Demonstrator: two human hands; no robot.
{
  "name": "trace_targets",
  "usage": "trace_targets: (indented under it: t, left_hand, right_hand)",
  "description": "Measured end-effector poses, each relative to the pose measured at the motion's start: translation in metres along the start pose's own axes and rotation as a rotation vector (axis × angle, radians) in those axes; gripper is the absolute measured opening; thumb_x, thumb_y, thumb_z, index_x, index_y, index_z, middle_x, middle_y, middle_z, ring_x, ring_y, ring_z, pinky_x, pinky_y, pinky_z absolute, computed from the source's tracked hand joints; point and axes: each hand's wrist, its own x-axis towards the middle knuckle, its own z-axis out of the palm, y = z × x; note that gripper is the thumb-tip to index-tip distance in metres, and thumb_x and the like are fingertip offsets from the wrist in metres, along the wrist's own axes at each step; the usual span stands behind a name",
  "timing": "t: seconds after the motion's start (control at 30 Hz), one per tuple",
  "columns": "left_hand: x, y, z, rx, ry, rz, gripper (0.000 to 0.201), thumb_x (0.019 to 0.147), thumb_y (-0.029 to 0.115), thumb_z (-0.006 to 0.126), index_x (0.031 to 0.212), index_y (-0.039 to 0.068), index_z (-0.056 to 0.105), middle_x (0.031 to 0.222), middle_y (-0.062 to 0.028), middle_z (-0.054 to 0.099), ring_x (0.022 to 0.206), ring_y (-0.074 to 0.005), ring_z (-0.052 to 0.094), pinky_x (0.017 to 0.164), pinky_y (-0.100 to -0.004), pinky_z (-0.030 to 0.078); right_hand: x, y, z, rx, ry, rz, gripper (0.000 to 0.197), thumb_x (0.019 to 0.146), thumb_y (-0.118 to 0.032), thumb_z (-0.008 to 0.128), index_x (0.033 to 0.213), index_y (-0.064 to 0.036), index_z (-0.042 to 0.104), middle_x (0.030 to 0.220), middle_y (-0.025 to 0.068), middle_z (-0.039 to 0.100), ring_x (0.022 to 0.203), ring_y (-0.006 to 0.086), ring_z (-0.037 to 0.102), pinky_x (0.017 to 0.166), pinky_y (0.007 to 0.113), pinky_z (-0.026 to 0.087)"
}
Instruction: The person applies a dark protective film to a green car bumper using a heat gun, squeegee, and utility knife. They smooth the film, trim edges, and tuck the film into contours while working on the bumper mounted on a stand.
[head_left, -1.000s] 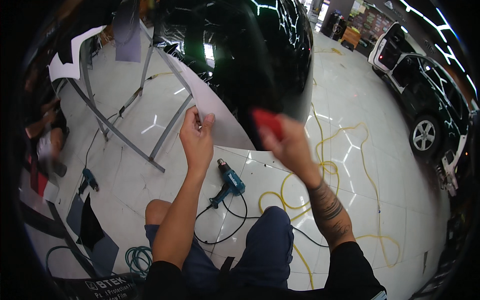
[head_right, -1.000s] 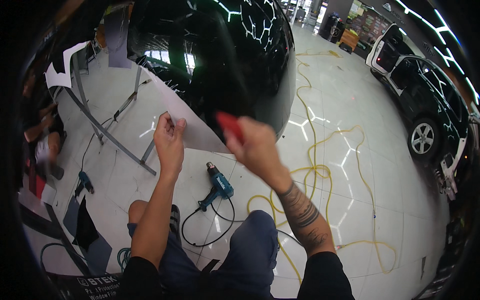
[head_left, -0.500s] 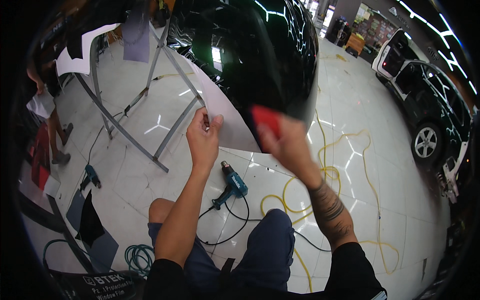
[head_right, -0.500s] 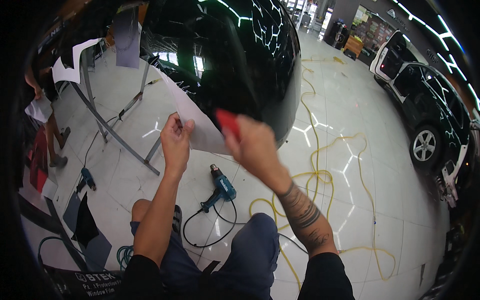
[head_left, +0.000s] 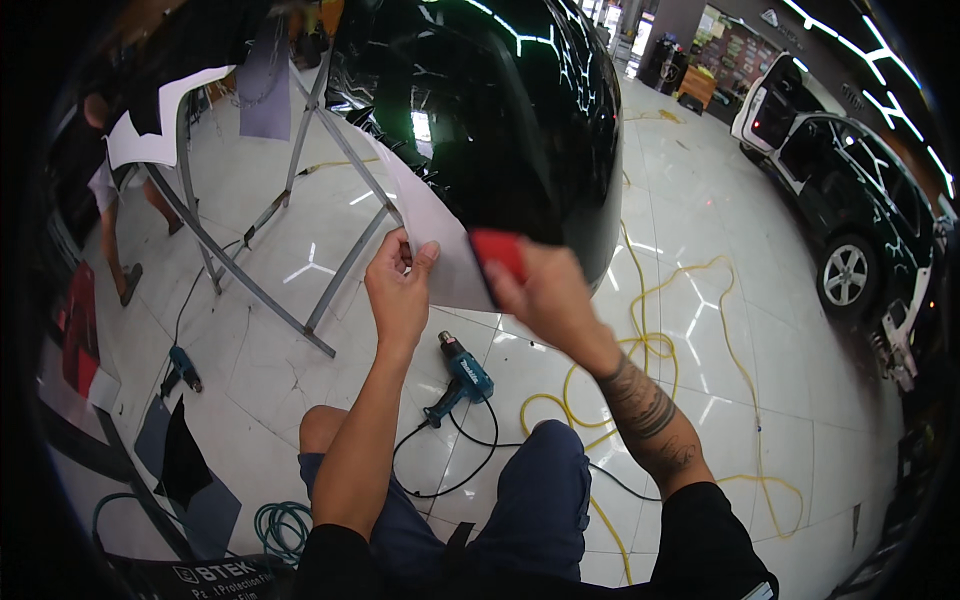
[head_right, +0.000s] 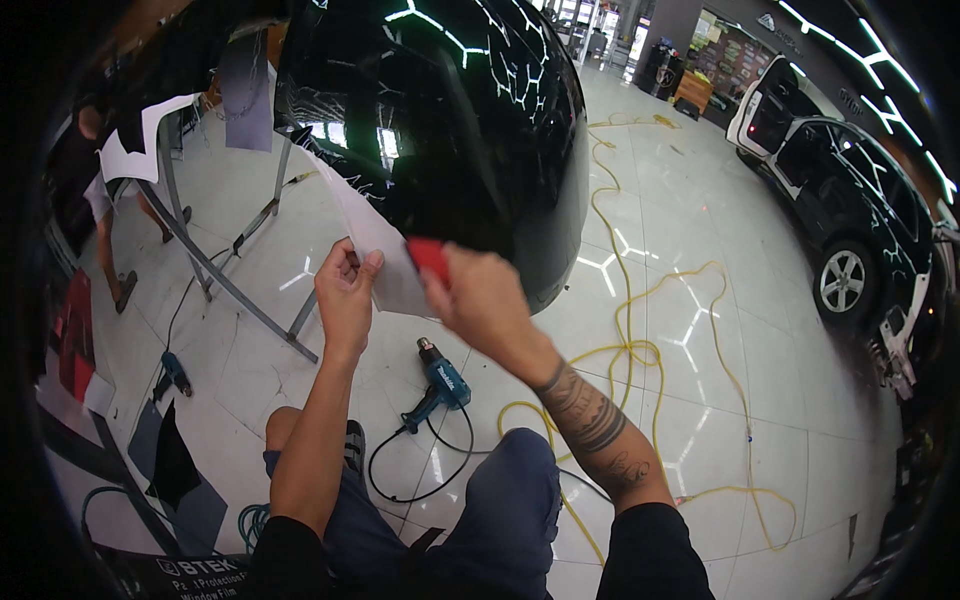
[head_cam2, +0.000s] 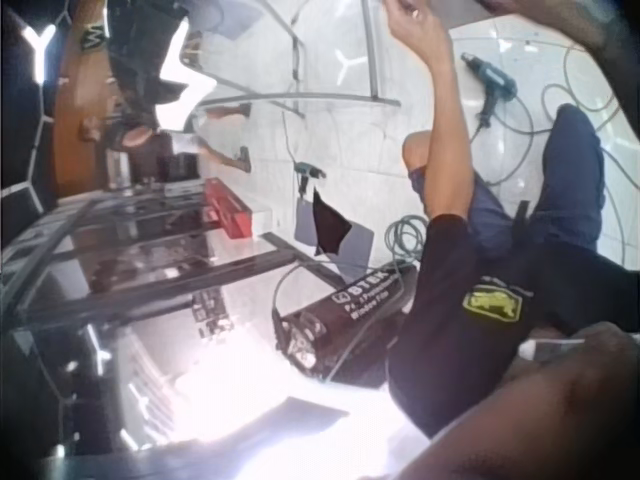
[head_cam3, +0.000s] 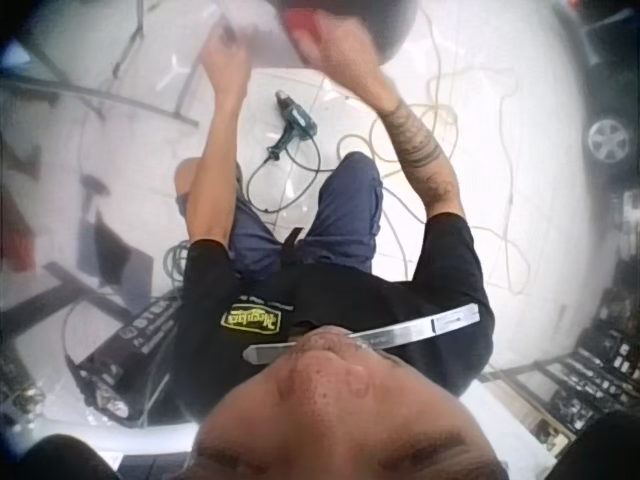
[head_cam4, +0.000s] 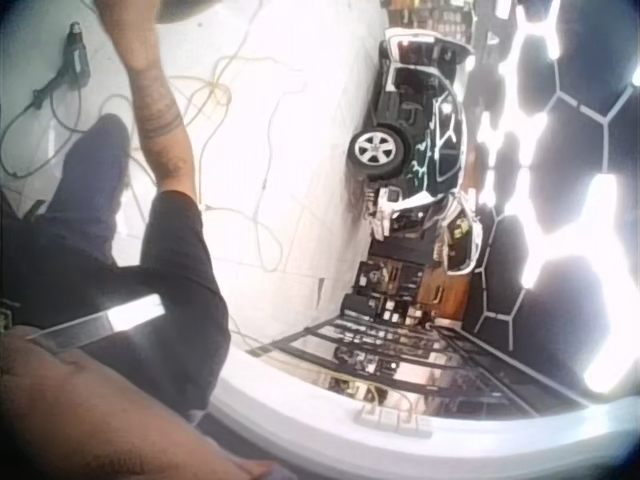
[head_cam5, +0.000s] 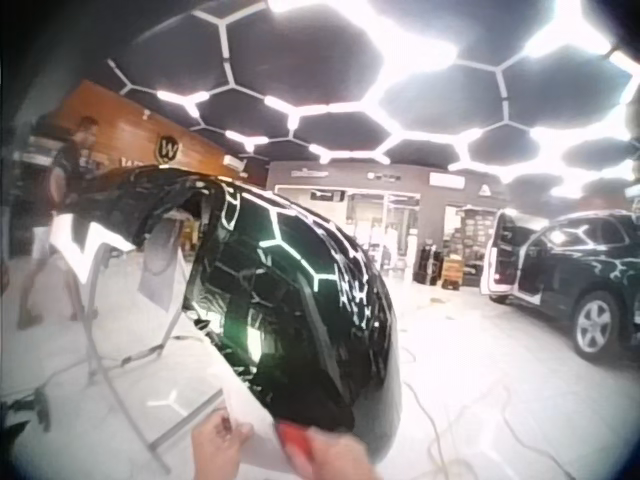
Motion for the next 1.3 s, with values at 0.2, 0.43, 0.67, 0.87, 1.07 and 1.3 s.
trace_targets:
  t: [0.2,0.43,0.67,0.87,1.07,1.3]
  left_hand:
    - [-0.004,0.007,0.0,0.082,-0.008,-0.045,0.02,0.089,0.012,0.067,0.1,-0.004,0.063,0.076,-0.0026,0.059,0.07,-0.0091,0.05,0.067,-0.0233,0.043]
    - [-0.002,0.006,-0.006,-0.024,-0.057,-0.075,0.021,0.091,0.008,0.062,0.107,-0.005,0.064,0.078,-0.0029,0.062,0.071,-0.0079,0.051,0.066,-0.022,0.042]
    - [-0.001,0.006,-0.008,0.005,-0.041,-0.092,0.021,0.09,0.006,0.062,0.108,-0.005,0.065,0.08,-0.0031,0.063,0.072,-0.0074,0.052,0.069,-0.0222,0.043]
    - [0.002,0.004,-0.01,-0.04,-0.083,-0.143,0.021,0.09,0.006,0.063,0.107,-0.006,0.065,0.082,-0.0034,0.063,0.073,-0.0078,0.052,0.069,-0.0223,0.044]
    - [0.001,0.001,-0.014,-0.025,-0.06,-0.149,0.02,0.09,0.006,0.064,0.106,-0.006,0.066,0.082,-0.003,0.063,0.074,-0.008,0.052,0.069,-0.0223,0.044]
    - [0.008,-0.005,-0.009,-0.036,-0.064,-0.187,0.022,0.09,0.006,0.064,0.108,-0.006,0.065,0.083,-0.0039,0.063,0.075,-0.0084,0.053,0.071,-0.0229,0.045]
  right_hand:
    - [0.04,-0.016,-0.003,-0.168,0.173,0.054,0.017,0.084,-0.018,0.063,0.08,-0.0041,0.054,0.069,0.0162,0.059,0.059,0.0357,0.061,0.052,0.044,0.049]
    - [0.003,-0.006,0.015,0.031,-0.228,0.149,0.019,0.085,-0.019,0.065,0.086,-0.001,0.06,0.069,0.0217,0.06,0.064,0.0412,0.06,0.056,0.046,0.047]
    - [0.055,-0.012,-0.043,-0.005,0.168,0.129,0.019,0.083,-0.017,0.065,0.084,-0.0003,0.056,0.069,0.0207,0.06,0.064,0.0417,0.06,0.056,0.047,0.047]
    - [-0.06,0.02,0.02,-0.159,-0.08,0.042,0.016,0.079,-0.011,0.064,0.089,-0.0034,0.054,0.081,0.0146,0.056,0.062,0.0344,0.061,0.051,0.043,0.046]
    - [-0.08,0.021,0.0,-0.016,-0.167,0.1,0.016,0.081,-0.007,0.068,0.095,-0.003,0.061,0.074,0.0143,0.061,0.062,0.033,0.063,0.053,0.039,0.049]
    - [-0.062,0.035,0.0,-0.167,0.138,0.006,0.013,0.079,-0.004,0.066,0.081,-0.0047,0.054,0.071,0.0118,0.054,0.058,0.0315,0.059,0.048,0.038,0.044]
